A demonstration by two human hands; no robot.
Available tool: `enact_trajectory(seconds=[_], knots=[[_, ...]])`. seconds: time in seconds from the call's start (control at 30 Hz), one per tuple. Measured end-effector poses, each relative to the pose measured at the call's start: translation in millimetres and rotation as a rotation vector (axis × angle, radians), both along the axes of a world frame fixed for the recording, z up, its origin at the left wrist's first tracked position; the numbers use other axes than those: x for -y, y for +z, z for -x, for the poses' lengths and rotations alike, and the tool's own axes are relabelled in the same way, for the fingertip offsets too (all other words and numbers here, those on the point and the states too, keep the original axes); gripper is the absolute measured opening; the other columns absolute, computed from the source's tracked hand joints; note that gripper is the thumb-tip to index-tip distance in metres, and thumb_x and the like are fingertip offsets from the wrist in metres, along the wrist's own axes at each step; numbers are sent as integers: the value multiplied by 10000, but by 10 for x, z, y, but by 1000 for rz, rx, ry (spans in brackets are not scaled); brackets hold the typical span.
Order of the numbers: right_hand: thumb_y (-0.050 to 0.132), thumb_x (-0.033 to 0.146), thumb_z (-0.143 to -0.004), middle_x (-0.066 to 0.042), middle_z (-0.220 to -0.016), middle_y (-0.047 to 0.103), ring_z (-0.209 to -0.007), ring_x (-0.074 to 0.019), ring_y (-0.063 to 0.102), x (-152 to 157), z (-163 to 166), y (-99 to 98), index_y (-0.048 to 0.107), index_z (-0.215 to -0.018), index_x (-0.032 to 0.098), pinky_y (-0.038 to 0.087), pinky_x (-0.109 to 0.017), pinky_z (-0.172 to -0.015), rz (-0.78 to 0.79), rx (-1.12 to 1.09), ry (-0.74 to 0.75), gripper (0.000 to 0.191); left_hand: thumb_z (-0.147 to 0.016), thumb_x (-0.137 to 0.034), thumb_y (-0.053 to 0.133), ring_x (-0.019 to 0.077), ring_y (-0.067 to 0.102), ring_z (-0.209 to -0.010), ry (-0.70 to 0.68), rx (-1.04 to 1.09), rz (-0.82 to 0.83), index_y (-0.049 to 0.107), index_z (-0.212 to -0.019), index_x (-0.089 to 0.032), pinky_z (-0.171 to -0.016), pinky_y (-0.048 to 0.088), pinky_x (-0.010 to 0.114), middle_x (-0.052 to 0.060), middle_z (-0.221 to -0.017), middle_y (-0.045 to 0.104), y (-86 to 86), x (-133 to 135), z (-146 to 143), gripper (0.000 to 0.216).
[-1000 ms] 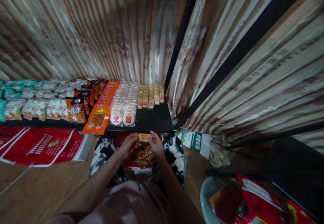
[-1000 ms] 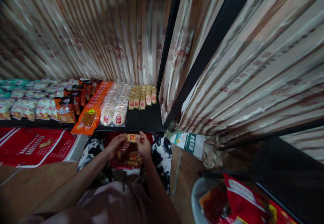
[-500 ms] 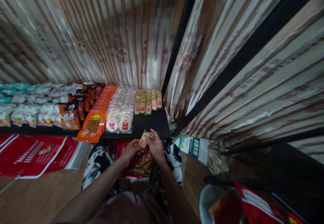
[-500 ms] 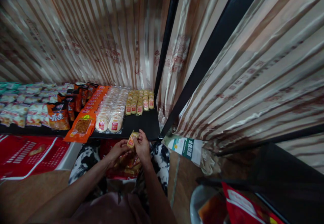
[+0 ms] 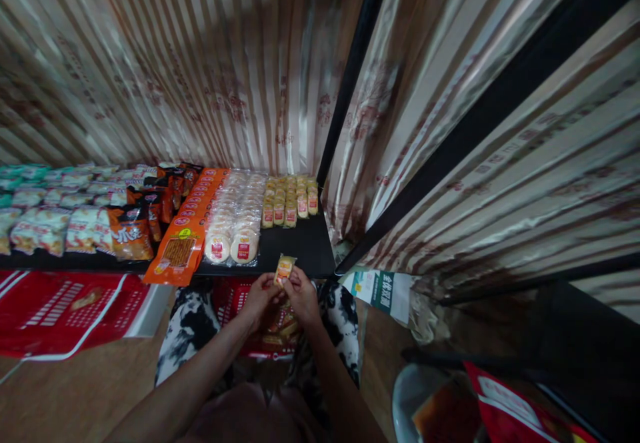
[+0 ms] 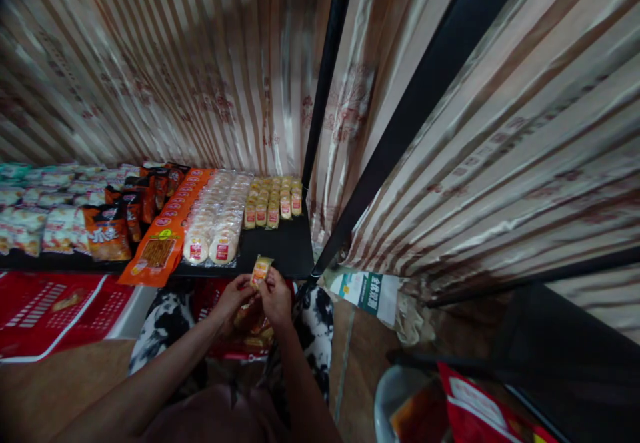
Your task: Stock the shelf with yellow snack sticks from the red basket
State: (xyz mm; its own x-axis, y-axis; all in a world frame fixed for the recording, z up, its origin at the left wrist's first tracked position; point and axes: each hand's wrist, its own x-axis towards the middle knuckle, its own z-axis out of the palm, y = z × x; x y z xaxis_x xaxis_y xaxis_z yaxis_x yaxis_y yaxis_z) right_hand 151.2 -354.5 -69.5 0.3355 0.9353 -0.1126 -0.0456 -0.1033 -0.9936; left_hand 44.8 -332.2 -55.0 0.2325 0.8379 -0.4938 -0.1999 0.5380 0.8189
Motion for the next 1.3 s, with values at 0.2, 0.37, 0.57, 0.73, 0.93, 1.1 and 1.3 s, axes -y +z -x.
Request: enact_trajectory(seconds=[0.2,0.37,0.57,0.73,0.93,1.1,1.3], knots=[[546,268,-737,-65,-998,679,-894,-179,650,-25,-47,6,571,-1100,188,522,-325,-829,-6,118,0,372,-587,-215,643,86,494,-555,-55,-199,-171,653,-831,-131,-534,379,195,-10,-649,607,86,-40,6,259],[522,287,-756,-62,-1019,658,-865,-175,642,-72,-123,-36,594,-1115,206,521,-330,-815,-6,267,-21,374,-599,-183,608,104,519,-600,-49,-279,-231,640,-858,-132,-580,410,215,-6,-681,603,128,-72,-28,266],[514,305,-761,-81,-1027,584,-842,-173,609,-112,-197,53,644,-1071,208,530,-288,-716,3,457,-127,350,-636,-151,584,90,524,-537,-60,-184,-249,559,-808,-156,-558,407,197,-46,-584,548,164,-128,-130,175],[485,278,-769,-68,-966,575,-812,-164,590,-154,-261,85,638,-1084,204,518,-272,-697,15,549,-163,358,-681,-128,548,76,514,-519,-81,-208,-234,566,-793,-162,-555,412,186,-36,-613,560,128,-229,-238,119],[459,254,-766,-82,-1003,576,-777,-162,580,-242,-357,140,620,-1109,173,481,-309,-788,24,644,-227,386,-685,-74,518,89,547,-619,-96,-340,-323,616,-830,-158,-636,451,212,22,-811,603,60,-356,-394,194],[433,264,-786,-103,-1022,567,-782,-164,579,-297,-416,141,604,-1135,154,481,-301,-768,-10,637,-262,404,-694,-67,533,104,556,-732,-104,-357,-355,623,-910,-165,-696,463,220,46,-910,588,53,-398,-493,255],[433,274,-785,-105,-1019,581,-845,-194,583,-317,-455,1,511,-1234,152,494,-335,-757,-18,583,-279,473,-663,-47,568,122,554,-810,-87,-278,-322,629,-935,-190,-734,477,226,44,-985,591,-35,-437,-575,313]])
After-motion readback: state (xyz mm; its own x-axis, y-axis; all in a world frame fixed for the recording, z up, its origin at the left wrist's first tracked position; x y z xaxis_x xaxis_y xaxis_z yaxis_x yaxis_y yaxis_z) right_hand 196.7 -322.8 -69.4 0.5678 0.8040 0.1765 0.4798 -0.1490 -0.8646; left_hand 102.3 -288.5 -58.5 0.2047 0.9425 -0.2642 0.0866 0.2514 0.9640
